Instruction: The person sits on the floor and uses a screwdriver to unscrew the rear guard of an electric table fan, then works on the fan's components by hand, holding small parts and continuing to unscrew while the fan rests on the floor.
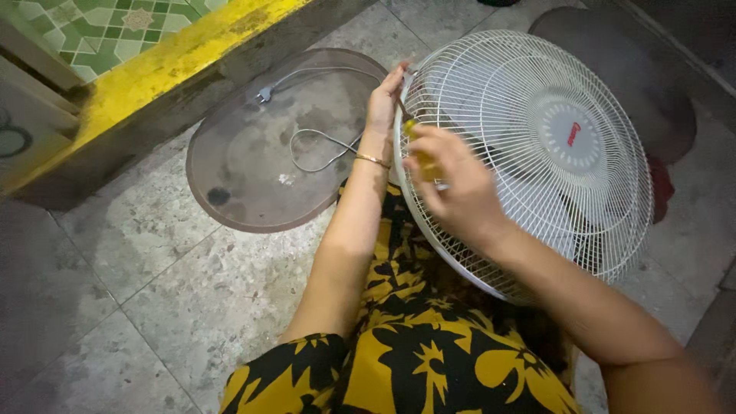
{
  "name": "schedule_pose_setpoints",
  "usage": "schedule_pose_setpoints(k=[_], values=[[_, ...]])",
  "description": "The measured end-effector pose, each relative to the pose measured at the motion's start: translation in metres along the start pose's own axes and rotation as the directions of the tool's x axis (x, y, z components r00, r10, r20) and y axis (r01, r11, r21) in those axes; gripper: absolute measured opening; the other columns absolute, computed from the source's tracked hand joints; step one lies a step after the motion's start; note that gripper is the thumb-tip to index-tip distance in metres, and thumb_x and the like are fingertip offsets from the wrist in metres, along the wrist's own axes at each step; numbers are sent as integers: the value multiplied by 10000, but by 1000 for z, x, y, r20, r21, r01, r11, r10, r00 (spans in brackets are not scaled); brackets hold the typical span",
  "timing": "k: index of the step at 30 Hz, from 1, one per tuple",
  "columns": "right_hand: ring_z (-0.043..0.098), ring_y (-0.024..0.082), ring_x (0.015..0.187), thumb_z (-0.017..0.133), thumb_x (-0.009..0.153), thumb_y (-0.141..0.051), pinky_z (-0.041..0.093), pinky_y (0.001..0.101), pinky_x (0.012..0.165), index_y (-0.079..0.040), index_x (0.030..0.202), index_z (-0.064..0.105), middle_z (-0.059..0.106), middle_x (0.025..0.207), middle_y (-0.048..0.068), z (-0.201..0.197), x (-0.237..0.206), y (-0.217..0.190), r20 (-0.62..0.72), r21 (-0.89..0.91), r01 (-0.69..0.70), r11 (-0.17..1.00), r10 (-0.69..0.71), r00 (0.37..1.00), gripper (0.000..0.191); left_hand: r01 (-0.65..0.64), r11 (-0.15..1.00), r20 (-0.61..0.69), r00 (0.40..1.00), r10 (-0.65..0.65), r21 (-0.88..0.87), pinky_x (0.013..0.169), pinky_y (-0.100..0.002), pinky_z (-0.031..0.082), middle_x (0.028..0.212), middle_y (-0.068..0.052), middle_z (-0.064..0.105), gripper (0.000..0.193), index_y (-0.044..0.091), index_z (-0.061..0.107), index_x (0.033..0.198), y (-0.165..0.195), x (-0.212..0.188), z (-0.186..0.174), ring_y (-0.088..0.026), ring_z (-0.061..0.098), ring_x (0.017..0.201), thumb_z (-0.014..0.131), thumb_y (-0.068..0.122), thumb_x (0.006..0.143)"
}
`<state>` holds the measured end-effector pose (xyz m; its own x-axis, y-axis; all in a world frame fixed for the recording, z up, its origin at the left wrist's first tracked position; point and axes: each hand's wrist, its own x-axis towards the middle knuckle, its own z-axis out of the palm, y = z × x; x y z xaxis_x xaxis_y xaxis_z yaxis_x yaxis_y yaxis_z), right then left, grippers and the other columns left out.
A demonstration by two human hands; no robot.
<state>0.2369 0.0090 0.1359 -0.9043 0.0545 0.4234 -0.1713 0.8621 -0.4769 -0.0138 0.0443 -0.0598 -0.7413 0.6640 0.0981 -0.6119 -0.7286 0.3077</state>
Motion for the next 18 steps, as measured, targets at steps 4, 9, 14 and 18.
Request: schedule_pose_setpoints(k=[4, 9, 14, 18], values=[[719, 250, 1009, 702, 1073, 97, 637, 302, 814, -38, 1164, 677, 702, 1229, 137, -77, -29, 75, -490, 21, 337, 941, -284, 824, 165, 34, 998, -31, 999, -32, 54, 811, -380, 607, 1069, -125, 687, 340, 31, 575, 1323, 5, -8, 4, -229, 695, 923, 540, 227, 1047], [634, 195, 983, 668, 1002, -135, 574, 345, 886, -104, 1188, 662, 626, 1108, 61, -188, -147, 217, -610, 446, -381, 810, 587, 533, 188, 27, 994, 23, 999, -30, 108, 810, -343, 608, 1052, -102, 685, 330, 14, 563, 1329, 9, -18, 1, -193, 693, 920, 543, 239, 1088], [550, 140, 957, 634, 931, -366, 512, 387, 959, -169, 1211, 646, 549, 986, -15, -169, -276, 264, -374, 770, -439, 464, 885, 279, 342, 21, 996, 58, 998, -26, 90, 766, -354, 615, 1003, -95, 690, 301, 45, 569, 1283, 6, -11, -9, -196, 704, 867, 533, 261, 1077], [531, 202, 1086, 533, 1042, -561, 412, 393, 986, -156, 1259, 541, 585, 1157, 8, -118, -291, 240, -160, 908, -360, 216, 971, 180, 459, -13, 982, 20, 1000, 9, 188, 679, -351, 608, 967, -89, 696, 301, 55, 597, 1237, 4, -10, -17, -192, 706, 806, 521, 290, 1065]])
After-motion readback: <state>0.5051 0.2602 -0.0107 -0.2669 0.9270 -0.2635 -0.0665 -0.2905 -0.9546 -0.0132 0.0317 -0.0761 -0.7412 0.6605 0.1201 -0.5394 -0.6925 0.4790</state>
